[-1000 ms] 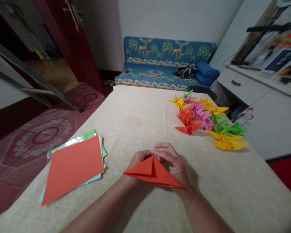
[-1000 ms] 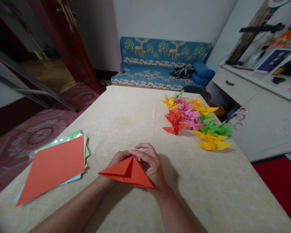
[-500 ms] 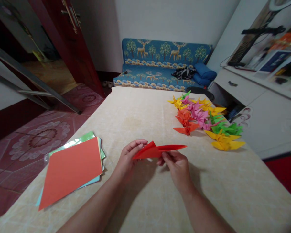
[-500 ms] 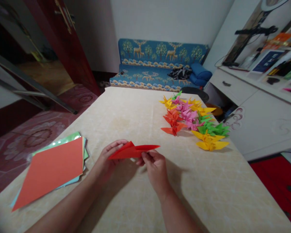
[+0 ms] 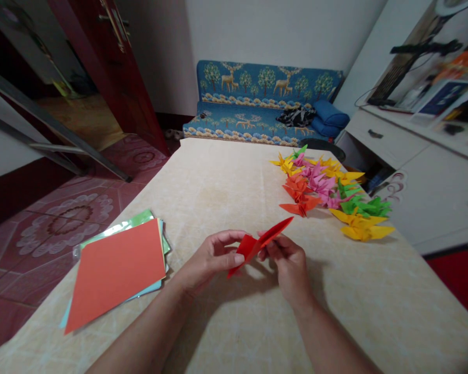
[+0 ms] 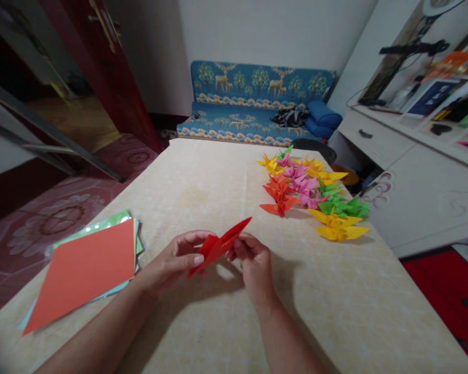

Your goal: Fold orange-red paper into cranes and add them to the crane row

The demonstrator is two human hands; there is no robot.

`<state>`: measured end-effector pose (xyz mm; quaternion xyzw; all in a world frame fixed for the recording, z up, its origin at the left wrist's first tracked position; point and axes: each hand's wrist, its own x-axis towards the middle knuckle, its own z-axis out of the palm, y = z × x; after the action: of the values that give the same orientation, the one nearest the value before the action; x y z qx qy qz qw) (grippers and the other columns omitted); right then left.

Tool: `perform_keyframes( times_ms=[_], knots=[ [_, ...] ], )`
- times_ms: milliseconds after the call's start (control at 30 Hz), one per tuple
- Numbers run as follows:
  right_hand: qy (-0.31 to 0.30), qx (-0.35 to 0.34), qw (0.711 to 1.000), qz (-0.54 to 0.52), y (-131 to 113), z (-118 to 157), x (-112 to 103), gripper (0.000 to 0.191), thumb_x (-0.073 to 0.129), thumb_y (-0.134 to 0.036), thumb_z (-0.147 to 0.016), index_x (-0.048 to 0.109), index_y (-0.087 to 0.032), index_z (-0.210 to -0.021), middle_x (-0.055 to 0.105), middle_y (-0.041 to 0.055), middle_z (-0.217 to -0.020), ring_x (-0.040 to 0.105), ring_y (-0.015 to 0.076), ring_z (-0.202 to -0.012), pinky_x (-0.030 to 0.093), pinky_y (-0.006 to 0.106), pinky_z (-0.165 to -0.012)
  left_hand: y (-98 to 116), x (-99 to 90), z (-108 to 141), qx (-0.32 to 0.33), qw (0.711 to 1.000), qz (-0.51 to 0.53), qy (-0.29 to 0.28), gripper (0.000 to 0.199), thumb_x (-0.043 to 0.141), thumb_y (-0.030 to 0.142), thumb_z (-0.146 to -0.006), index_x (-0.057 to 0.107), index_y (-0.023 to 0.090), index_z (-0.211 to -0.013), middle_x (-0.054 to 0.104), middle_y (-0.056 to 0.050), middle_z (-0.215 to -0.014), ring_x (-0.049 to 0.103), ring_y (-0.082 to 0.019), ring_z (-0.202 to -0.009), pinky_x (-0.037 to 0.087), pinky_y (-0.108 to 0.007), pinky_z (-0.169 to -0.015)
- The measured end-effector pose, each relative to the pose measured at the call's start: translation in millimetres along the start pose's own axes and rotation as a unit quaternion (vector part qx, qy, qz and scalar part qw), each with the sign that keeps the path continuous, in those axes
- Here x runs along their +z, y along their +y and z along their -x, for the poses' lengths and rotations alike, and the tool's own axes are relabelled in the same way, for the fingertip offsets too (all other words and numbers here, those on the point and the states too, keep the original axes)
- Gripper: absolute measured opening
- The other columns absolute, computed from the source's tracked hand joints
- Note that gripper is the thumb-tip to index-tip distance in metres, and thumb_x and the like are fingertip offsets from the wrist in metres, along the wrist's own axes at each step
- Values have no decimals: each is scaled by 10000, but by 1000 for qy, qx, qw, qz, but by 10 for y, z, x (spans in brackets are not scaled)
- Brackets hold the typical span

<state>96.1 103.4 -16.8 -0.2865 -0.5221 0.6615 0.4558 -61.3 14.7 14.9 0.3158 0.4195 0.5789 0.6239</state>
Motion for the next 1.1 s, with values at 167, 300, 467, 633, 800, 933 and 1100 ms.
perform_keyframes(
  times_ms=[167,300,467,633,800,933,1100],
  knots=[
    [-13,105,989,-102,37,32,27,165,720,-343,-764,689,-201,-843,588,-34,-614,485,73,-471,402,179,-438,-116,59,-49,13,1000,-15,-7,463,786,253,-690,610,161,-1108,729,-99,-884,685,-215,-791,503,-266,-665],
    [8,131,979,-159,36,7,39,181,770,-332,-711,671,-201,-787,557,-52,-561,453,58,-442,380,158,-418,-155,109,-49,48,997,-58,30,404,727,308,-763,604,148,-1113,711,-88,-870,667,-177,-747,501,-249,-650],
    [58,136,973,-179,5,-34,27,225,815,-317,-643,664,-213,-775,562,-62,-535,447,56,-429,394,152,-418,-151,154,7,125,984,-126,9,703,813,323,-654,508,249,-1283,620,-95,-1120,634,-195,-876,518,-239,-649],
    [50,128,974,-180,-5,-25,14,242,787,-298,-681,665,-228,-878,597,-58,-600,451,54,-443,394,150,-413,-148,192,29,169,961,-219,1,824,864,212,-571,487,341,-1293,537,-77,-1258,632,-200,-941,545,-237,-682],
    [24,132,974,-184,23,-39,-20,228,774,-280,-695,670,-217,-888,569,-57,-565,460,64,-467,397,152,-424,-155,200,33,243,941,-233,17,653,799,215,-673,524,312,-1257,501,-80,-1251,646,-149,-830,571,-254,-679],
    [41,151,971,-182,23,-58,-26,246,820,-268,-623,701,-205,-829,565,-55,-554,423,48,-440,383,144,-409,-179,187,28,267,938,-216,37,607,783,192,-691,529,303,-1232,517,-74,-1206,635,-110,-738,574,-244,-643],
    [63,151,970,-182,29,-56,-10,268,844,-267,-565,719,-213,-796,600,-42,-582,424,56,-443,405,174,-425,-180,180,21,282,931,-231,35,546,794,179,-673,584,259,-1171,531,-80,-1155,637,-118,-740,572,-233,-624]
  ],
)
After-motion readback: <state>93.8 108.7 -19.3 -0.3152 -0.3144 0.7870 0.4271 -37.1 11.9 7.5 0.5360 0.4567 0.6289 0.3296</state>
